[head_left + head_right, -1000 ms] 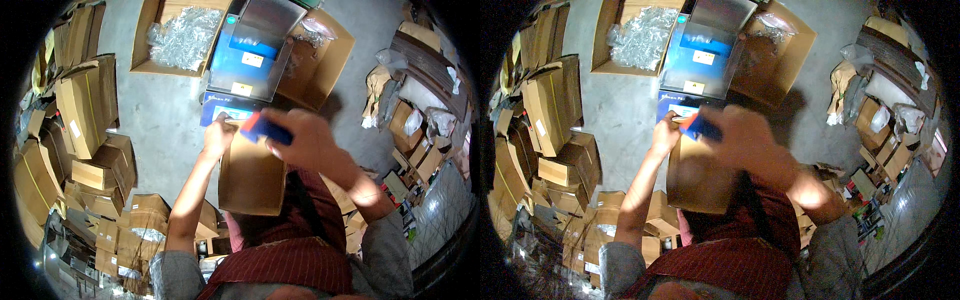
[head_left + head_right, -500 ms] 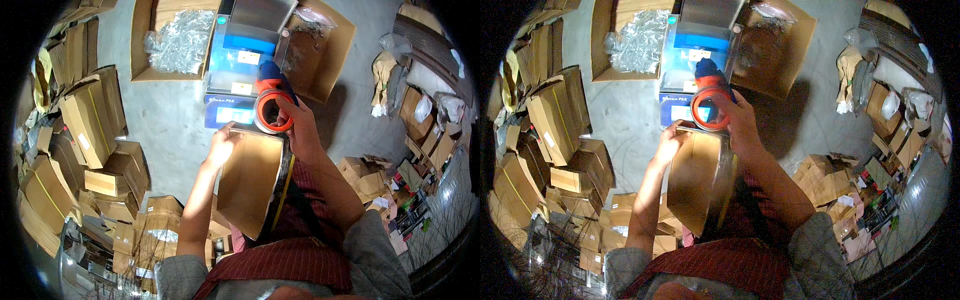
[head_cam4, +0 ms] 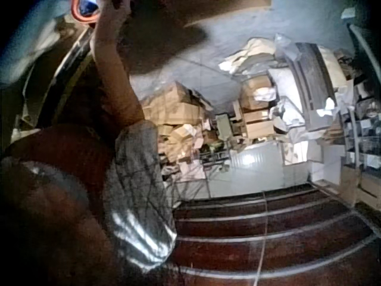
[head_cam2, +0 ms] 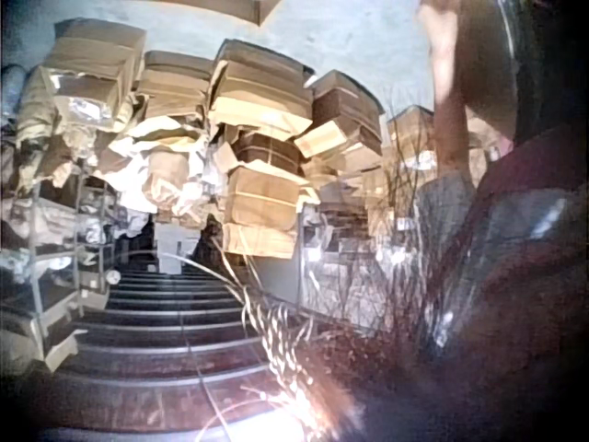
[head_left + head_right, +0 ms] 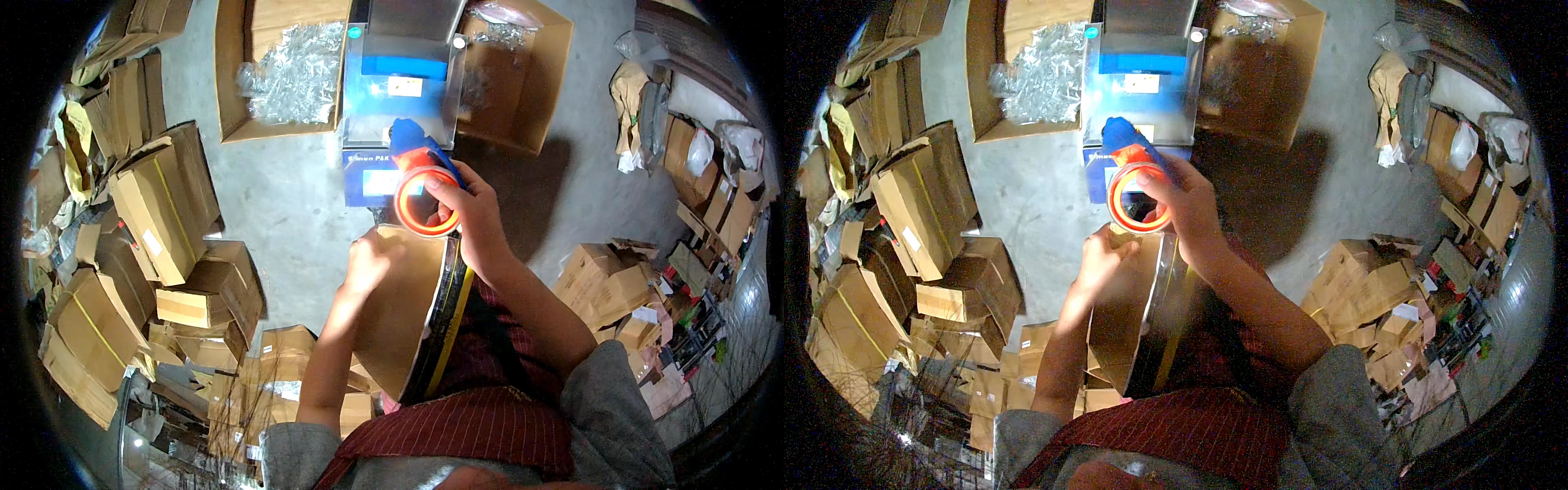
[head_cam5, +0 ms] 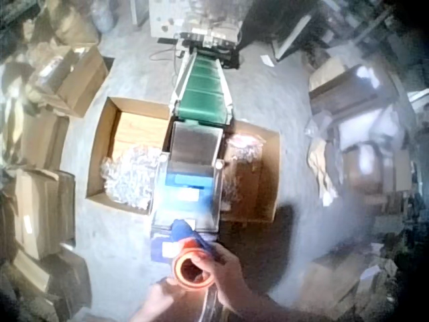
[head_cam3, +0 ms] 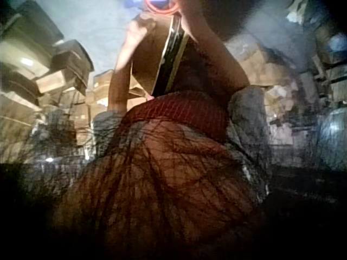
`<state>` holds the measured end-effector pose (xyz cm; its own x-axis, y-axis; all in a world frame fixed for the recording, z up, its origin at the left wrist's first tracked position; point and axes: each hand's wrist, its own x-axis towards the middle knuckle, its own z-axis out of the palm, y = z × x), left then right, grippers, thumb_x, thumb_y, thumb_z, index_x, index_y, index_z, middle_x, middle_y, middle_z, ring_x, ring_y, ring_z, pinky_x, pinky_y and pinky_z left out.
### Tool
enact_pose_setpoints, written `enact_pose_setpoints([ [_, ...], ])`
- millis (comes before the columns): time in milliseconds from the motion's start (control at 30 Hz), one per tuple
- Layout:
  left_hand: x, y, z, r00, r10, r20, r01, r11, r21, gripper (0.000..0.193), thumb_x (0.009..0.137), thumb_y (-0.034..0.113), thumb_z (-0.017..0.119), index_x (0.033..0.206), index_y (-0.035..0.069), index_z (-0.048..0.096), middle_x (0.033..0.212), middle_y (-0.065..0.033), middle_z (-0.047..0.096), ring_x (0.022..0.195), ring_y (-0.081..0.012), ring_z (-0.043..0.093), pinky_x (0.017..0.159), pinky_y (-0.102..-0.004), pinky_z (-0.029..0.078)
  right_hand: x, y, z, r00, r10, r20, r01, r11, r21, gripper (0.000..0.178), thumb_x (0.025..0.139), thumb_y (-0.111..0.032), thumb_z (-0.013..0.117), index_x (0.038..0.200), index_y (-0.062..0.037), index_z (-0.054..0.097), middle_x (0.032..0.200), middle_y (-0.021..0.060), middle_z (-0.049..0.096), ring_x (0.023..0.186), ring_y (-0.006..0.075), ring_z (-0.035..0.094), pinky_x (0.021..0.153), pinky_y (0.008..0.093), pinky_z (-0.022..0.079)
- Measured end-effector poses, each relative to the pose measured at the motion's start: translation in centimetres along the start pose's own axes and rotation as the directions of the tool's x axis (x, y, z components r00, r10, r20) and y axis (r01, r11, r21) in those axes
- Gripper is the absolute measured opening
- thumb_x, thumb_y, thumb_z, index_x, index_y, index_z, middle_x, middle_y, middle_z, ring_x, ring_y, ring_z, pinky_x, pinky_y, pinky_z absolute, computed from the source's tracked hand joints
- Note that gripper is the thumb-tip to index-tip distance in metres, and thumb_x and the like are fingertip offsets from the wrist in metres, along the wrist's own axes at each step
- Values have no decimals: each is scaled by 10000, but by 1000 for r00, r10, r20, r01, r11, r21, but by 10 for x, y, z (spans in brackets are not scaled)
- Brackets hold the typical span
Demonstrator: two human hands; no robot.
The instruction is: The person repeatedly picks up small cardboard boxes, applies packing tape with a handheld dispenser to seal them, and places them into a larger open box. The person handles multiple boxes one at a time in a cluttered warehouse area.
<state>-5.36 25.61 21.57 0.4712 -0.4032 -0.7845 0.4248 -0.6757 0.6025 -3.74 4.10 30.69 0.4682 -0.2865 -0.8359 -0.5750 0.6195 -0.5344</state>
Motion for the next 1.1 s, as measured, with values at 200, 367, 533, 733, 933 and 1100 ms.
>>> enact_pose_setpoints([
  [200,-5,-34,-13,998,-63,16,60,990,127,324,915,315,671,1023,12,702,931,-227,733,911,-380,722,818,-468,557,-9,24,-1,999,-45,0,45,991,123,203,911,-242,722,1004,-90,625,704,-48,504,618,54,490,633,264,513],
  [367,-8,-39,-21,992,27,-123,25,917,399,384,953,348,597,902,-26,668,889,-282,706,912,-459,688,804,-519,551,-8,43,-33,971,-165,-172,200,957,212,169,924,-226,716,955,-100,608,741,-29,544,667,82,554,598,262,479],
  [533,39,-60,-49,952,95,-291,-3,954,300,398,947,331,587,933,-54,690,870,-292,703,878,-462,696,791,-503,556,-7,61,-76,897,-241,-370,302,946,116,132,932,-205,716,946,-88,656,765,-34,561,691,74,567,610,231,464],
  [733,92,-23,-57,993,-64,-96,42,976,-214,238,807,5,567,967,-44,736,850,-106,722,689,-186,685,565,-313,598,-16,71,-100,856,-133,-500,313,902,296,102,962,-185,694,1002,-92,680,779,-58,563,707,58,572,640,228,507],
  [933,132,-21,-26,980,-180,-89,113,858,-501,292,829,10,534,1064,-47,698,963,-155,715,709,-191,684,566,-295,611,-15,70,-124,869,-113,-481,257,934,247,270,905,-166,737,1131,-51,644,909,-11,627,797,105,589,715,283,506],
  [1100,154,-19,-13,960,-278,25,205,640,-740,308,911,92,568,1178,-46,635,990,-166,710,833,-266,729,674,-364,645,-5,62,-128,887,-104,-449,247,930,273,136,915,-160,708,978,-78,620,777,-2,596,647,107,578,566,237,493],
])
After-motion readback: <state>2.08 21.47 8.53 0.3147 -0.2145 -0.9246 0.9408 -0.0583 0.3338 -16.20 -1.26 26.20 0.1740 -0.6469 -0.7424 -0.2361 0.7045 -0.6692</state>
